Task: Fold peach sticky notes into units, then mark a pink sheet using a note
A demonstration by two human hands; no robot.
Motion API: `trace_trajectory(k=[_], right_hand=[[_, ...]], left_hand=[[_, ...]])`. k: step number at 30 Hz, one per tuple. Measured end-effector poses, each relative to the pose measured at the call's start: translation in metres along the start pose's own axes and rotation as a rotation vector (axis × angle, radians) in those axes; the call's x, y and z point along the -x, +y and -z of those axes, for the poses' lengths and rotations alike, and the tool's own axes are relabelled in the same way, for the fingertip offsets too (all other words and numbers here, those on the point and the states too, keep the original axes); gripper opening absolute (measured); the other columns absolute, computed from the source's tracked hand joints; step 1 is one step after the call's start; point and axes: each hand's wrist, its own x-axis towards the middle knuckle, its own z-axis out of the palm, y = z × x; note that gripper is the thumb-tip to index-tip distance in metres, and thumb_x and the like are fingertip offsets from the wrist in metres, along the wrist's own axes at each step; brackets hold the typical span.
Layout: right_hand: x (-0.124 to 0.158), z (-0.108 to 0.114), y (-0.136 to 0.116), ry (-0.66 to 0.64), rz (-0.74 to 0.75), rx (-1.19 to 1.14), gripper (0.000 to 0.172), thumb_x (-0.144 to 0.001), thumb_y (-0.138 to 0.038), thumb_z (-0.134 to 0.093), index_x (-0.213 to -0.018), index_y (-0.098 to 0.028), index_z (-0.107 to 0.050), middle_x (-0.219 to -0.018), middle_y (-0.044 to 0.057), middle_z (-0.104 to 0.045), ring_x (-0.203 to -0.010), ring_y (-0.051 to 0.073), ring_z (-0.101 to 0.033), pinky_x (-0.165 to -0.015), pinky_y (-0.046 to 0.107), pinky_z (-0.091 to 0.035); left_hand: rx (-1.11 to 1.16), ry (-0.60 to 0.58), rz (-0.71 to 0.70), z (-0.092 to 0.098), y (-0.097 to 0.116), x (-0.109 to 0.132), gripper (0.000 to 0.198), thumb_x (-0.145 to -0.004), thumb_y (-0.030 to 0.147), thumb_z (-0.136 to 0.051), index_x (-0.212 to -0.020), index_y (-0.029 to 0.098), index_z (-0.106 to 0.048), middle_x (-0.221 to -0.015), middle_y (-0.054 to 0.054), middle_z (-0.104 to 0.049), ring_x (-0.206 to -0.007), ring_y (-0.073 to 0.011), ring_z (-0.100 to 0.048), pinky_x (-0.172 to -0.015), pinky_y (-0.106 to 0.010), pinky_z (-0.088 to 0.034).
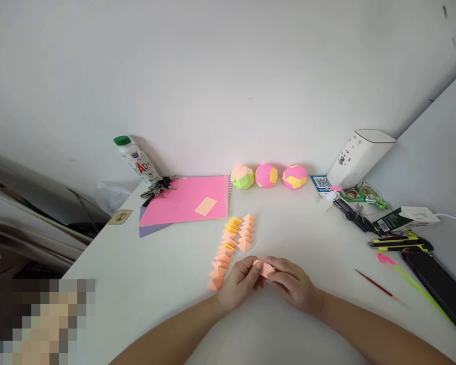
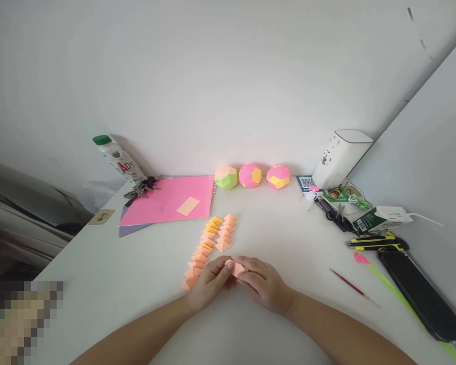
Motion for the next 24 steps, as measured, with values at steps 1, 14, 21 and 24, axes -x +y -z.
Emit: trace_trajectory(k=[1,14,21,24], right_hand=[[-0.0007,-0.0001,-0.0003,-0.006,-0.015,0.005,0.014,-0.090,-0.010,-0.051,-0.101,-0.018,-0.055,-0.117,0.016,-0.061,-0.101,0.020,-0.063,-0.081,0.033,-0.057],[-0.0057,0.0009,0.0014,-0.026,-0.082,-0.116,0.013,-0.094,-0.027,-0.051,-0.106,-0.020,-0.052,-0.070,0.001,-0.065,-0.055,0.012,-0.056,-0.054,0.022,-0.048],[-0.0005,0.0000,0.0024,-0.032,-0.127,-0.106,0.008,-0.096,-0.025,-0.045,-0.098,-0.021,-0.052,-0.060,-0.002,-0.060,-0.048,0.011,-0.049,-0.048,0.023,-0.040],[0.0013,0.0004,0.0019,-0.073,-0.203,-0.095,0.017,-0.098,-0.026,-0.039,-0.087,-0.022,-0.052,-0.062,-0.001,-0.062,-0.049,0.011,-0.050,-0.049,0.023,-0.040]], left_hand=[[0.027,0.010,0.009,-0.0001,-0.0017,-0.0005,0.039,-0.092,0.050,-0.041,-0.075,0.017,-0.052,-0.063,0.000,-0.056,-0.057,-0.0120,-0.051,-0.055,-0.024,-0.041],[0.085,0.066,0.088,-0.0014,-0.0051,-0.0020,0.046,-0.089,0.058,-0.040,-0.068,0.018,-0.048,-0.058,0.000,-0.057,-0.050,-0.0127,-0.052,-0.051,-0.025,-0.041],[0.002,0.060,0.077,-0.0008,-0.0063,-0.0009,0.046,-0.090,0.057,-0.038,-0.068,0.019,-0.047,-0.056,0.001,-0.057,-0.051,-0.0123,-0.053,-0.052,-0.024,-0.041],[-0.022,0.056,0.072,-0.0003,-0.0047,-0.0006,0.046,-0.091,0.056,-0.038,-0.067,0.018,-0.049,-0.056,0.001,-0.057,-0.052,-0.0120,-0.053,-0.052,-0.024,-0.041]])
